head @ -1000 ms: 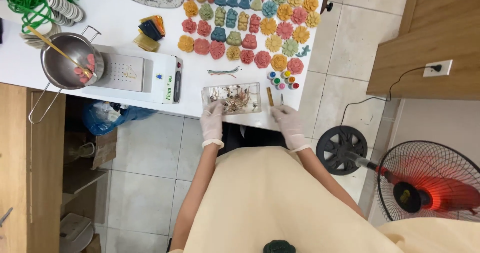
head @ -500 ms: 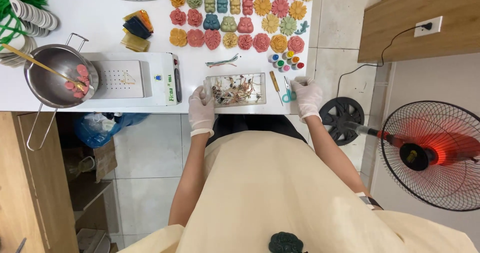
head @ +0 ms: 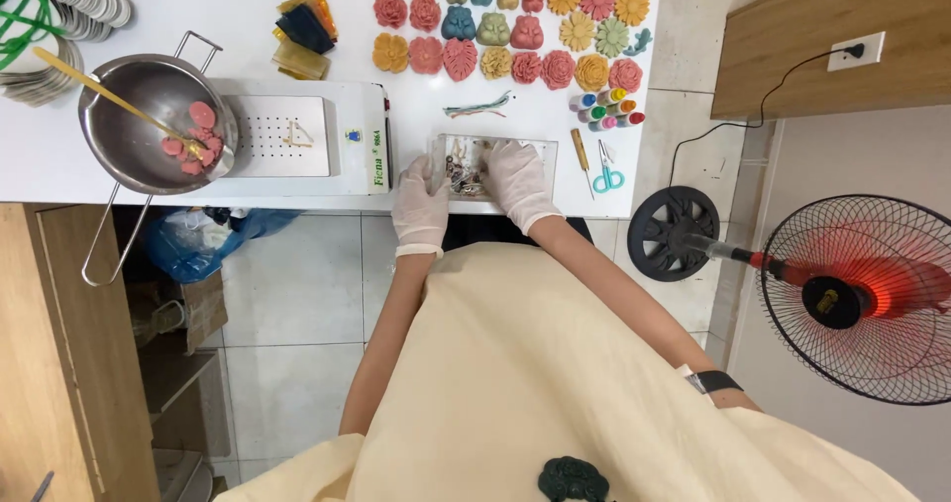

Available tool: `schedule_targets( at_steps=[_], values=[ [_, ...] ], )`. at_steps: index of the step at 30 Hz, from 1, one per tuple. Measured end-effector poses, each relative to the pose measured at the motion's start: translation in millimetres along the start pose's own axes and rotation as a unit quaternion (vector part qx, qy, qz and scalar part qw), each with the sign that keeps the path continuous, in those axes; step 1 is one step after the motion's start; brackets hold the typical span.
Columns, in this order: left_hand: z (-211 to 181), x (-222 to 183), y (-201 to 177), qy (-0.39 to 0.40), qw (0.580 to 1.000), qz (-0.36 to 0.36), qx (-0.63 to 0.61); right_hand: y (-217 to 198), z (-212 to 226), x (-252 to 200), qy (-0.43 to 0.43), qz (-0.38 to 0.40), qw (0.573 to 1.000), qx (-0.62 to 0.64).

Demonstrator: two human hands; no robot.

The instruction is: Sort and organize various candle-making components including wicks, scents, and accessories.

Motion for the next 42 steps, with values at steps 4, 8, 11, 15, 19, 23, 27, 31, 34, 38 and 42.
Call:
schedule_targets(
  at_steps=[4, 8, 11, 15, 19, 23, 27, 31, 34, 38, 42],
  values=[
    [-2.1, 2.0, -0.1, -0.001, 1.000, 0.021, 0.012, -10.9, -2.3, -3.9, 0.009, -0.044, 0.998, 0.034],
    [2.9, 2.0, -1.7, 0.002, 0.999, 0.027, 0.016, -34.7, -18.6, -14.0, 0.067, -0.027, 0.977, 0.202],
    [-11.1, 6.2, -9.6, 0.067, 0.996, -0.042, 0.050, -29.6, -42.9, -21.6, 0.196, 0.066, 0.897, 0.390],
    [-29.0, 0.4, -12.1, 0.189, 0.974, -0.067, 0.103, -1.2, -65.1, -32.4, 0.247, 0.093, 0.753, 0.603],
    [-40.9, 8.6, 10.1, 0.088, 0.981, 0.161, -0.062, -20.6, -66.1, -39.1, 0.305, 0.110, 0.677, 0.661],
    [-41.8, 12.6, 30.7, 0.199, 0.968, 0.148, -0.032, -23.3, -62.3, -46.2, 0.333, 0.114, 0.661, 0.663],
    [-34.4, 10.4, 48.1, 0.015, 0.954, 0.254, -0.160, -17.1, -62.2, -51.6, 0.324, 0.089, 0.653, 0.679],
    [-11.0, 17.1, 63.1, 0.002, 0.939, 0.273, -0.211, -12.8, -59.6, -51.0, 0.312, 0.082, 0.663, 0.675],
    [-14.5, 16.9, 50.4, -0.026, 0.943, 0.274, -0.187, -6.4, -65.2, -53.3, 0.323, 0.076, 0.652, 0.681],
    [-0.5, 20.4, 57.0, -0.053, 0.924, 0.284, -0.252, -22.6, -63.0, -57.9, 0.325, 0.057, 0.654, 0.681],
    [-3.3, 17.8, 64.3, -0.056, 0.924, 0.279, -0.256, -40.3, -44.0, -54.6, 0.239, 0.054, 0.670, 0.701]
  ],
)
Point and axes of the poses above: each hand's wrist, its own x-axis towards the middle knuckle, its own y-axis out of the palm, z = x × y, the point moved 4 cm from there along x, towards the middle knuckle
